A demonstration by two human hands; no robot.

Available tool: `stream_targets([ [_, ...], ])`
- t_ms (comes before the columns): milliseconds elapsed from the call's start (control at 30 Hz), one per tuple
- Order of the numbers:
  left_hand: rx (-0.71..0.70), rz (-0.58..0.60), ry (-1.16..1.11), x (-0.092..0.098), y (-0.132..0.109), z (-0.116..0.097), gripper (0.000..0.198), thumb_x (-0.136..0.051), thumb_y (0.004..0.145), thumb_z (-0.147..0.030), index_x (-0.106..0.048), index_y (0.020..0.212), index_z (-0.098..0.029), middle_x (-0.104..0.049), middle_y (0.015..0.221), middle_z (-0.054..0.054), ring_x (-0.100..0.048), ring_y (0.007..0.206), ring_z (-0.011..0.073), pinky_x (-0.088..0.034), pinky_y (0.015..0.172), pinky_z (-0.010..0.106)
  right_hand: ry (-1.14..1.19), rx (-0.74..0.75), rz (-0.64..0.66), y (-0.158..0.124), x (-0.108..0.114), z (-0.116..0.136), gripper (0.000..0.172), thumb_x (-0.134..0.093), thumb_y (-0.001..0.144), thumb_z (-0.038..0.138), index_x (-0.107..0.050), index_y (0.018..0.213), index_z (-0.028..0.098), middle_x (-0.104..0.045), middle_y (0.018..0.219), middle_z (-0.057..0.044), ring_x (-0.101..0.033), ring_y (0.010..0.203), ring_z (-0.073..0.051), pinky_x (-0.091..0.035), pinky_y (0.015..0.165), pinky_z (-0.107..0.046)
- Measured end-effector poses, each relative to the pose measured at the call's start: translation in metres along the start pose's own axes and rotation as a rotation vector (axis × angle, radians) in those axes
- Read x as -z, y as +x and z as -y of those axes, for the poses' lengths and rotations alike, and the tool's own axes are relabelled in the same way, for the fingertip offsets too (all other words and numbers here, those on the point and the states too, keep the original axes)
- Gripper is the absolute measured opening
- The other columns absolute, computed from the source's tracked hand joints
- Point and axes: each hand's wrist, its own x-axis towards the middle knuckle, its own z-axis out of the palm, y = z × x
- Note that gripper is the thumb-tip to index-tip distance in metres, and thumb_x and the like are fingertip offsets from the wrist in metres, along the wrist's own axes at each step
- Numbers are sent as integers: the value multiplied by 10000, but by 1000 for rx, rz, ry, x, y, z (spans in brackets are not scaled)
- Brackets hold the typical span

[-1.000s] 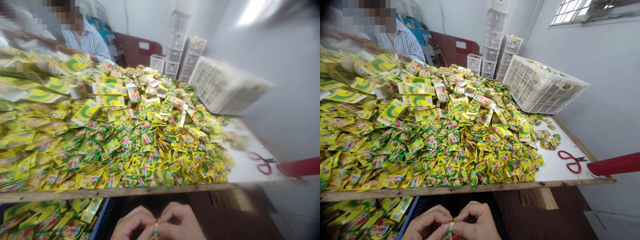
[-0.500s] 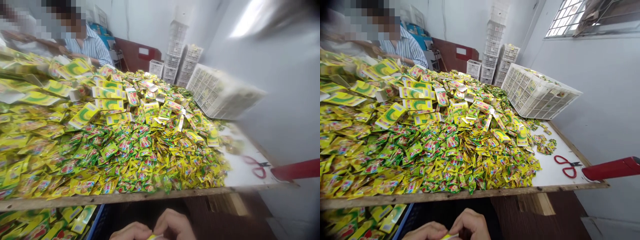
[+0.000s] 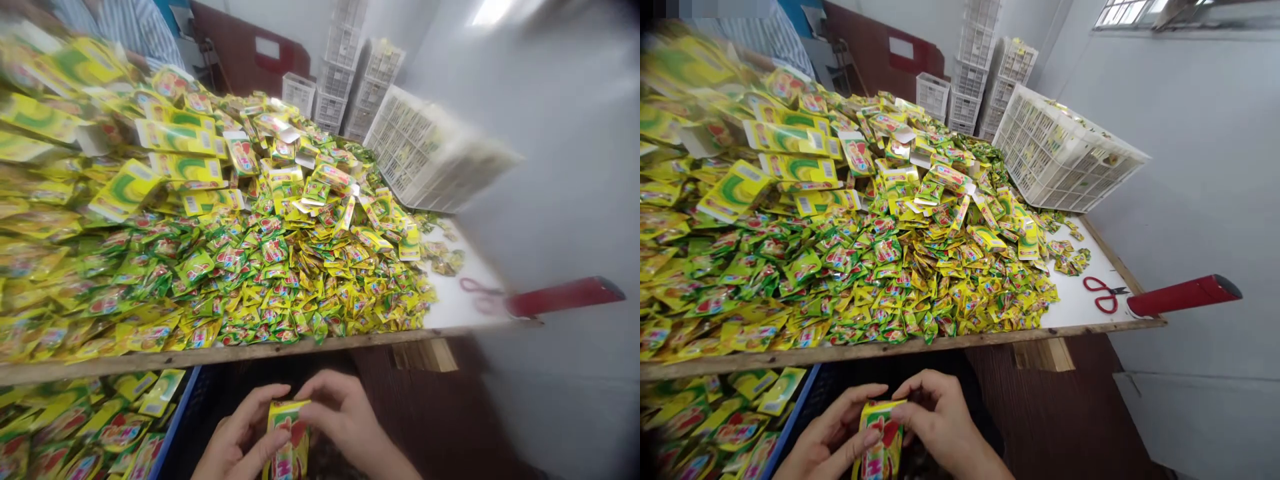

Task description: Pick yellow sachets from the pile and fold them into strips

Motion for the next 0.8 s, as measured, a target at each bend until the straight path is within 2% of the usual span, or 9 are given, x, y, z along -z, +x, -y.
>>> stream_targets([
  [67, -8, 42, -39, -1, -2, 2, 386, -592, 883, -372, -546, 1264, -328, -723, 993, 12, -681, 898, 202, -544, 817, 255, 26, -96, 42, 2, 4, 10, 327, -784, 685, 429, -720, 740, 114, -627, 593, -13, -562, 447, -114, -464, 415, -212],
  [133, -25, 73, -9, -1, -4, 4, 407, -578, 897, -353, -499, 1296, -338, -717, 926, -3, -685, 903, 194, -546, 816, 245, -14, -129, 73, 6, 7, 16, 313, -783, 687, 409, -724, 695, 102, -603, 529, -6, -549, 400, -105, -455, 386, -198],
  [300, -68, 84, 41, -1, -7, 3, 413, -576, 898, -343, -483, 1300, -365, -723, 943, -5, -688, 953, 204, -551, 799, 235, 43, -213, 78, 12, 9, 17, 296, -781, 688, 389, -710, 692, 102, -602, 456, -9, -538, 357, -107, -451, 349, -189],
  [433, -51, 60, 80, -1, -4, 4, 429, -582, 890, -355, -484, 1308, -350, -689, 798, -23, -684, 835, 185, -556, 768, 233, 58, -191, 96, 12, 10, 14, 263, -789, 681, 352, -709, 712, 104, -621, 499, -9, -557, 386, -103, -472, 385, -187],
  [533, -41, 60, 100, -3, 0, 4, 465, -589, 882, -362, -477, 1331, -316, -667, 747, -28, -664, 721, 170, -561, 789, 263, -82, -105, 85, 11, 13, 14, 226, -751, 733, 337, -718, 736, 113, -619, 561, -2, -568, 420, -95, -476, 402, -179],
  [633, -43, 65, 90, -5, 2, -1, 468, -594, 878, -359, -485, 1331, -316, -716, 857, -3, -695, 834, 201, -558, 823, 270, -172, -41, 58, 13, 19, 15, 248, -687, 800, 360, -702, 738, 120, -577, 528, 17, -543, 396, -91, -460, 388, -178],
  [733, -47, 120, 30, -6, 3, -3, 452, -558, 905, -346, -462, 1346, -354, -738, 1047, 12, -699, 971, 214, -553, 849, 264, -75, -134, 106, 14, 23, 17, 256, -672, 807, 378, -659, 740, 131, -554, 480, 29, -533, 375, -111, -454, 372, -201],
  [800, -47, 127, 19, -6, 3, -2, 446, -565, 905, -333, -473, 1340, -369, -736, 1107, 6, -696, 1000, 210, -547, 857, 250, -82, -127, 110, 13, 22, 19, 217, -675, 805, 340, -652, 735, 136, -576, 537, 18, -555, 416, -118, -467, 406, -214],
])
